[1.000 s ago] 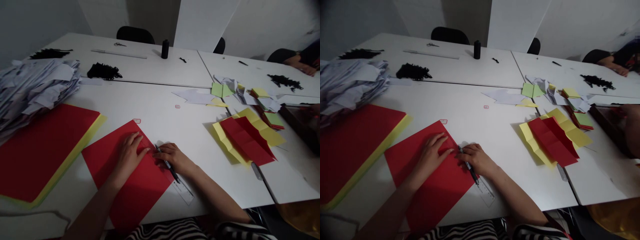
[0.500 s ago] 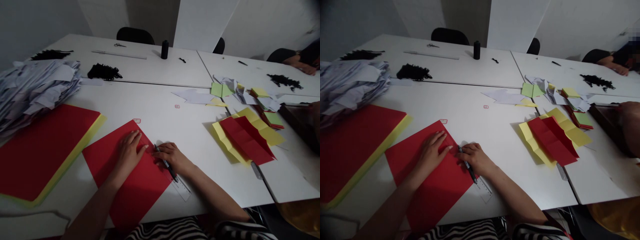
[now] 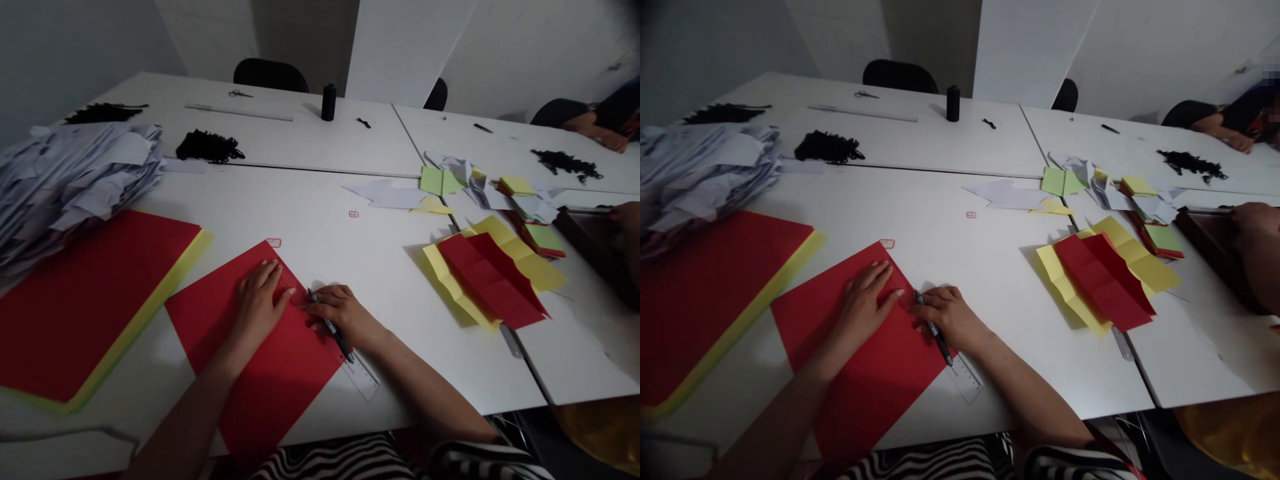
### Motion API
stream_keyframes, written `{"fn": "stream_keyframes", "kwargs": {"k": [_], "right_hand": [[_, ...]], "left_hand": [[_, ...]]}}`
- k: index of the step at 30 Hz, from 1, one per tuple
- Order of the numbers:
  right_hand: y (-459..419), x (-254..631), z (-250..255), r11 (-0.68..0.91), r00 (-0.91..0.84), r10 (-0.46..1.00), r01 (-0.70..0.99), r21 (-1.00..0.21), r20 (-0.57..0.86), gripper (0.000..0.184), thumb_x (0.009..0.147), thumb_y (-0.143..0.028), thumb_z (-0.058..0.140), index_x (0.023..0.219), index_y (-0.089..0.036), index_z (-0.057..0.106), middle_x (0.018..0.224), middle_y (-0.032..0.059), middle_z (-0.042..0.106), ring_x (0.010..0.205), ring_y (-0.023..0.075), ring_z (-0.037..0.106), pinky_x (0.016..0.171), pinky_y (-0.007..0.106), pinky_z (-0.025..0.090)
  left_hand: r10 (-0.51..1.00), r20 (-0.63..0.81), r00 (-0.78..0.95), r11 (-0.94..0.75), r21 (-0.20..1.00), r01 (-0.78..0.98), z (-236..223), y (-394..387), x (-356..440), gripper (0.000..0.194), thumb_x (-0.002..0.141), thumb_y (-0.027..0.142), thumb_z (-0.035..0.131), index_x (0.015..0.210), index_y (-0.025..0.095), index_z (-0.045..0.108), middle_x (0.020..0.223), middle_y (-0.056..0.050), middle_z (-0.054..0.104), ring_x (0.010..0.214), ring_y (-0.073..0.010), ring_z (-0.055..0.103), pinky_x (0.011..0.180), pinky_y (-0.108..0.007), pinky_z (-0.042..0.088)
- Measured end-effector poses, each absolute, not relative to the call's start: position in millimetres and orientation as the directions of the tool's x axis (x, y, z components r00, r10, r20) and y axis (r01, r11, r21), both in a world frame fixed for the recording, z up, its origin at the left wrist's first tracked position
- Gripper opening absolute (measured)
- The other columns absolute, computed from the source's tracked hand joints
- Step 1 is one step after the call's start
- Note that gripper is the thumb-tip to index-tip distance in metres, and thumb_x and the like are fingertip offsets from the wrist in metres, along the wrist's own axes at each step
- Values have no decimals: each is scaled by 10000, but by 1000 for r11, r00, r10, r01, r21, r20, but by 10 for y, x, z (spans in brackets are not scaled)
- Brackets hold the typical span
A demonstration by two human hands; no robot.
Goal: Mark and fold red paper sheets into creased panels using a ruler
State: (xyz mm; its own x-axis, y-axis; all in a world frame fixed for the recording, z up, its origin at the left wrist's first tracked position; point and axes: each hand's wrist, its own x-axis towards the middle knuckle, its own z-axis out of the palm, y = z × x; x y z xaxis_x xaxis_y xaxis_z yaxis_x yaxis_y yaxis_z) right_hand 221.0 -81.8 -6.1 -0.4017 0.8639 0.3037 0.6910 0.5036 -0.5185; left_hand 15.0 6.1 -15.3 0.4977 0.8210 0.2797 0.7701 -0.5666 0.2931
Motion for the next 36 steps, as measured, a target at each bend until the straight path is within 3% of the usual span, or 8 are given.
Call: {"fn": "stream_keyframes", "kwargs": {"k": [36], "right_hand": [[-806, 2202, -80, 523, -392, 852, 653, -547, 346, 309, 936, -332, 586, 1236, -263, 584, 1155, 43, 658, 1149, 209, 531, 965, 404, 410]], "left_hand": [[842, 254, 477, -539, 330, 775, -123, 43, 143, 458, 920, 394, 466, 1305, 152, 512, 1417, -151, 480, 1325, -297, 422, 1045, -471, 343]]}}
